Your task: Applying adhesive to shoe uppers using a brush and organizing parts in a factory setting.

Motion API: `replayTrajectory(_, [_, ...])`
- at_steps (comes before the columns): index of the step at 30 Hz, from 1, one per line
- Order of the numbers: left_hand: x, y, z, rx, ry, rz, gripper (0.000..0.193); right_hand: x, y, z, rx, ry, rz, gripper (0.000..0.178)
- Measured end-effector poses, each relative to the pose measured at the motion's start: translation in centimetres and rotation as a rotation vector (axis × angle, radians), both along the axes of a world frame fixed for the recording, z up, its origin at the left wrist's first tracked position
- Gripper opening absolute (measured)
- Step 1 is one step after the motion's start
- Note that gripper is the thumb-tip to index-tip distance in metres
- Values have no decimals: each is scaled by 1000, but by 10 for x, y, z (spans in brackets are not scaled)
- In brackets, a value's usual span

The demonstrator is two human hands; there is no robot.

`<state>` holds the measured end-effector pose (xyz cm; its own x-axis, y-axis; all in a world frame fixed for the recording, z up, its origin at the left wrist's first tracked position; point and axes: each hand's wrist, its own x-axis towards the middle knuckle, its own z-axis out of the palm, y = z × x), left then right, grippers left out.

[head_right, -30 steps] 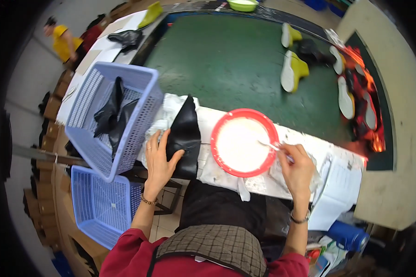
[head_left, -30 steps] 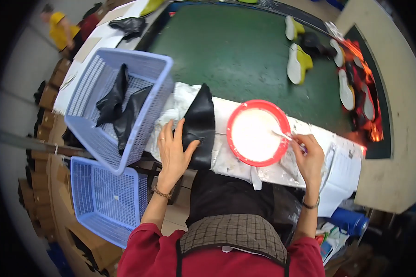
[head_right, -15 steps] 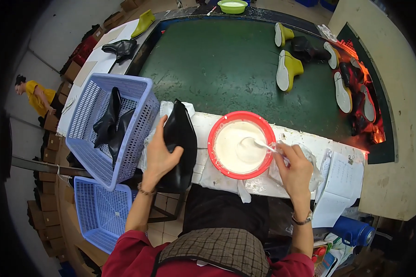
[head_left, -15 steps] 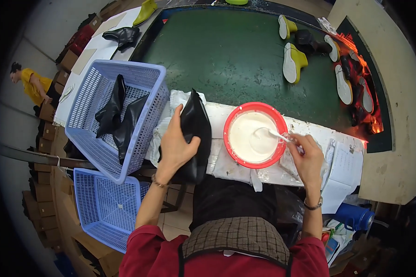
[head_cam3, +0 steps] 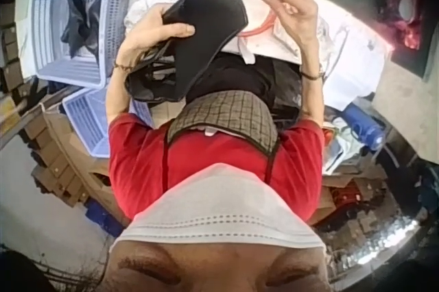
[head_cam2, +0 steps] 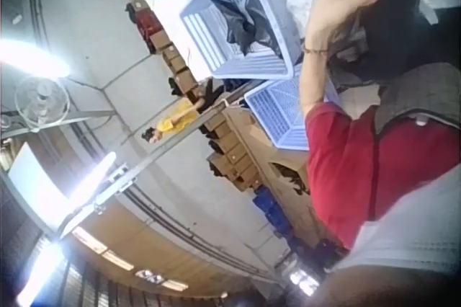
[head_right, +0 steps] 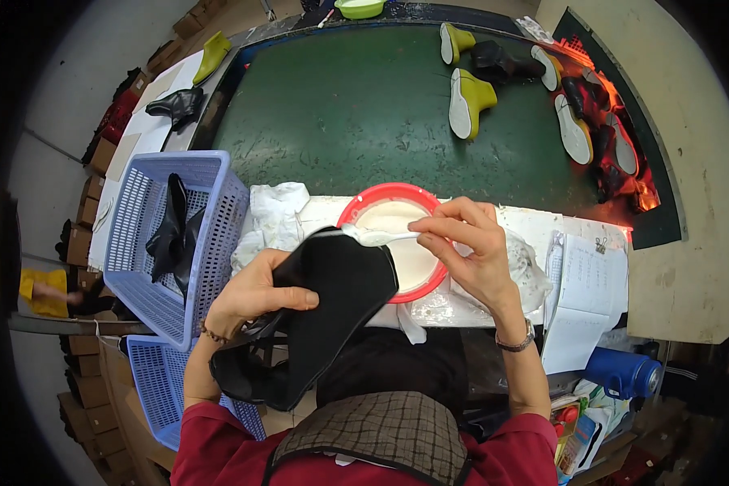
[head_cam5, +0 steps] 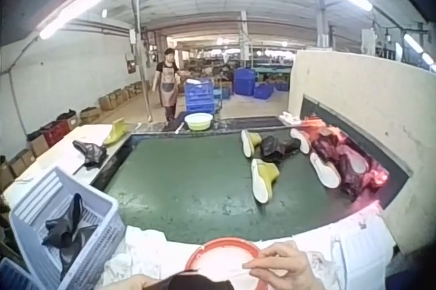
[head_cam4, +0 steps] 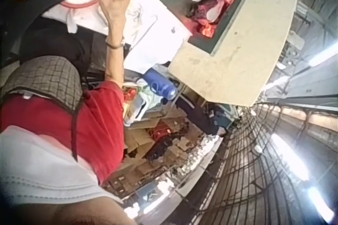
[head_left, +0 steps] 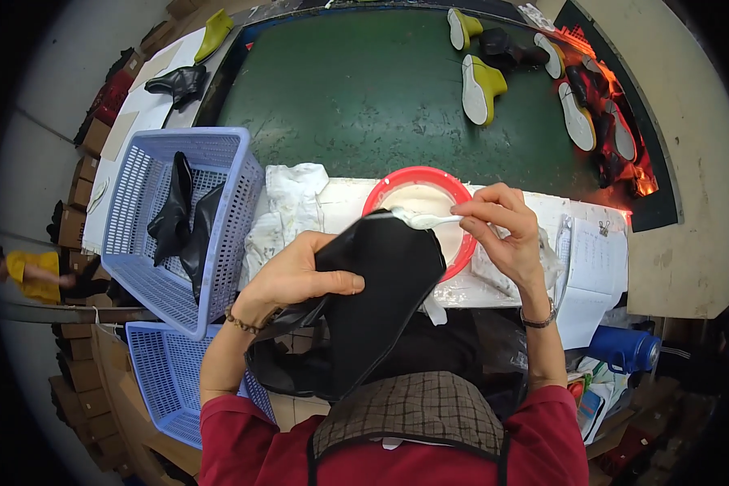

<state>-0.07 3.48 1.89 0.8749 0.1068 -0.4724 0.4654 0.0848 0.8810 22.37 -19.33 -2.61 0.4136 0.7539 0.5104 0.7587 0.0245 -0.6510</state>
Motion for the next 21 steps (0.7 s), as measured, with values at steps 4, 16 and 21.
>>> replayTrajectory(4, [-6,-5,3,52,-64,210,27,-8,-10,-6,-6,25,-91,21])
replayTrajectory(16, [-7,-4,2,120,-123,68,27,-7,3,-5,34,24,-87,18])
replayTrajectory(21, [-3,-1,-8,105,-120,7,28,2,23,-6,62,97,11,17])
